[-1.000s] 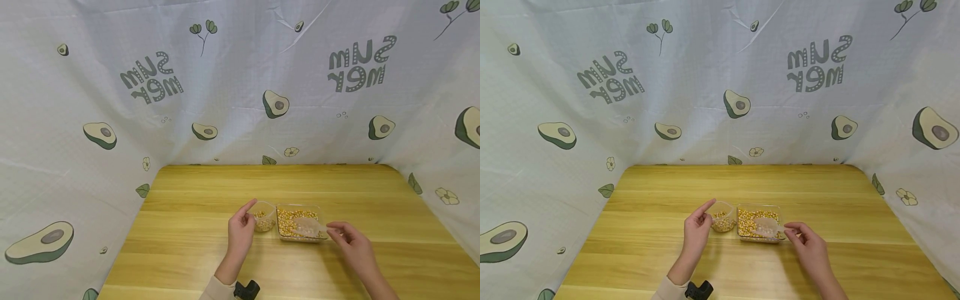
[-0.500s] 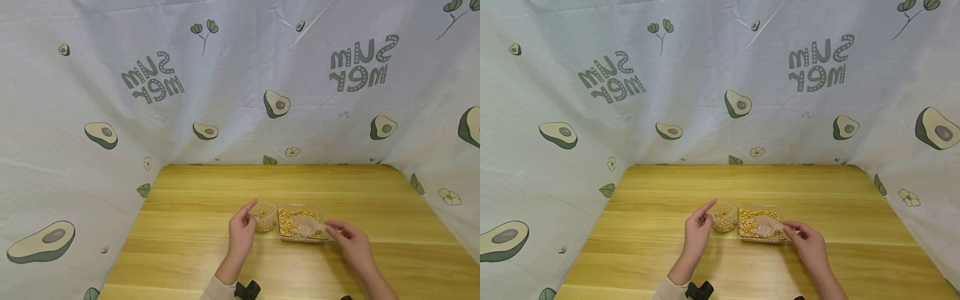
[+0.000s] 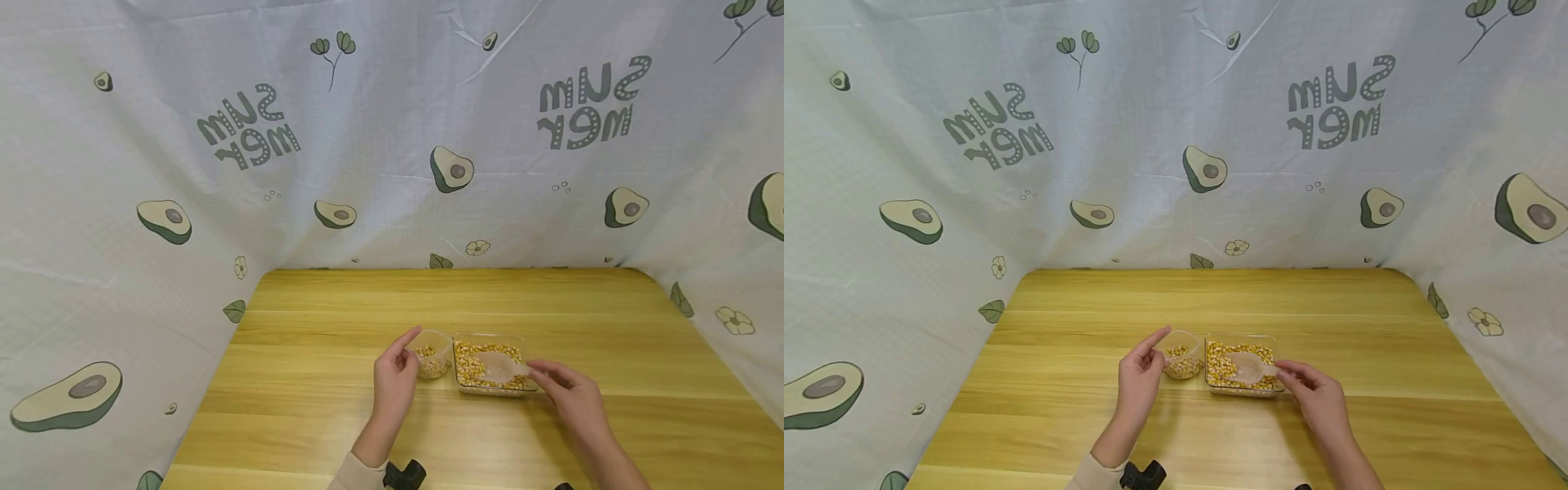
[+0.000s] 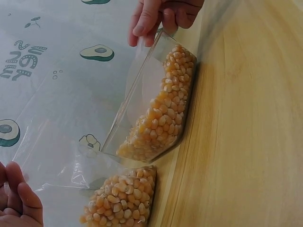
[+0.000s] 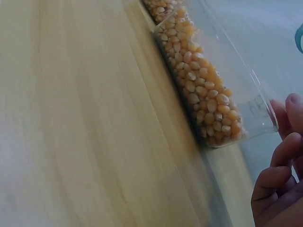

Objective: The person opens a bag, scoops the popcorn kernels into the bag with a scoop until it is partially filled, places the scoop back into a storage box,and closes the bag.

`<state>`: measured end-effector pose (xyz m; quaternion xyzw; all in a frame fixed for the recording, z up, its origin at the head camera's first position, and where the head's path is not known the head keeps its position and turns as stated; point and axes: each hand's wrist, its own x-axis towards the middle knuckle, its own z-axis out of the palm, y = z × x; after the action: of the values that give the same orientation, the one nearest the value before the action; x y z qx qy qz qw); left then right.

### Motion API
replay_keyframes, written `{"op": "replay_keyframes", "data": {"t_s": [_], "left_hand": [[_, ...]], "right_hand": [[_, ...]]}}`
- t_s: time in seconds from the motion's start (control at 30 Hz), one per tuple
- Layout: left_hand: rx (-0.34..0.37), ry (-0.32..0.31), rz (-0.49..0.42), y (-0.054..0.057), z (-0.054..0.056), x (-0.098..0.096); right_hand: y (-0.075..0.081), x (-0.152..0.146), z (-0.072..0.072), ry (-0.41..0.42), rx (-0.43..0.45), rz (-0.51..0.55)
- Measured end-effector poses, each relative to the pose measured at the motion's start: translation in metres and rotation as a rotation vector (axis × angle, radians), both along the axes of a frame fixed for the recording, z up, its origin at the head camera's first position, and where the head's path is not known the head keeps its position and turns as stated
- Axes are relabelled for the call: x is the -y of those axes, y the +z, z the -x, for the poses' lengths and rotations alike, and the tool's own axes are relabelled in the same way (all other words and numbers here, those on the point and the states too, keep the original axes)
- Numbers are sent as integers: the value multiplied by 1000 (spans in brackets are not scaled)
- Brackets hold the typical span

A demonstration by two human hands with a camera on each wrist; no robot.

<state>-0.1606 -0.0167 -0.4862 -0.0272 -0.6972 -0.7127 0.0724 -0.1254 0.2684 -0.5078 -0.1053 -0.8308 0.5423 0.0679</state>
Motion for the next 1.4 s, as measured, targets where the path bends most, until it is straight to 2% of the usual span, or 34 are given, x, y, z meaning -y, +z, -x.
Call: {"op": "replay_keyframes", "data": {"t_s": [0.17, 0.47, 0.63, 0.87, 1.1, 1.4], "left_hand": [[-3, 2, 0, 0, 0, 0], [-10, -7, -9, 3, 1, 1], [1, -5, -5, 5, 1, 1], [24, -27, -22, 8, 1, 2], [33, -28, -25, 11, 0, 1], [34, -21, -15, 11, -1, 1]], "right_hand": [[-3, 0, 1, -9, 5, 103], [-7, 2, 0, -77, 57, 300], [-8, 4, -1, -94, 36, 353], [-8, 5, -6, -85, 3, 487], [-12, 4, -8, -92, -16, 578], [-14, 2, -9, -81, -35, 629]]}}
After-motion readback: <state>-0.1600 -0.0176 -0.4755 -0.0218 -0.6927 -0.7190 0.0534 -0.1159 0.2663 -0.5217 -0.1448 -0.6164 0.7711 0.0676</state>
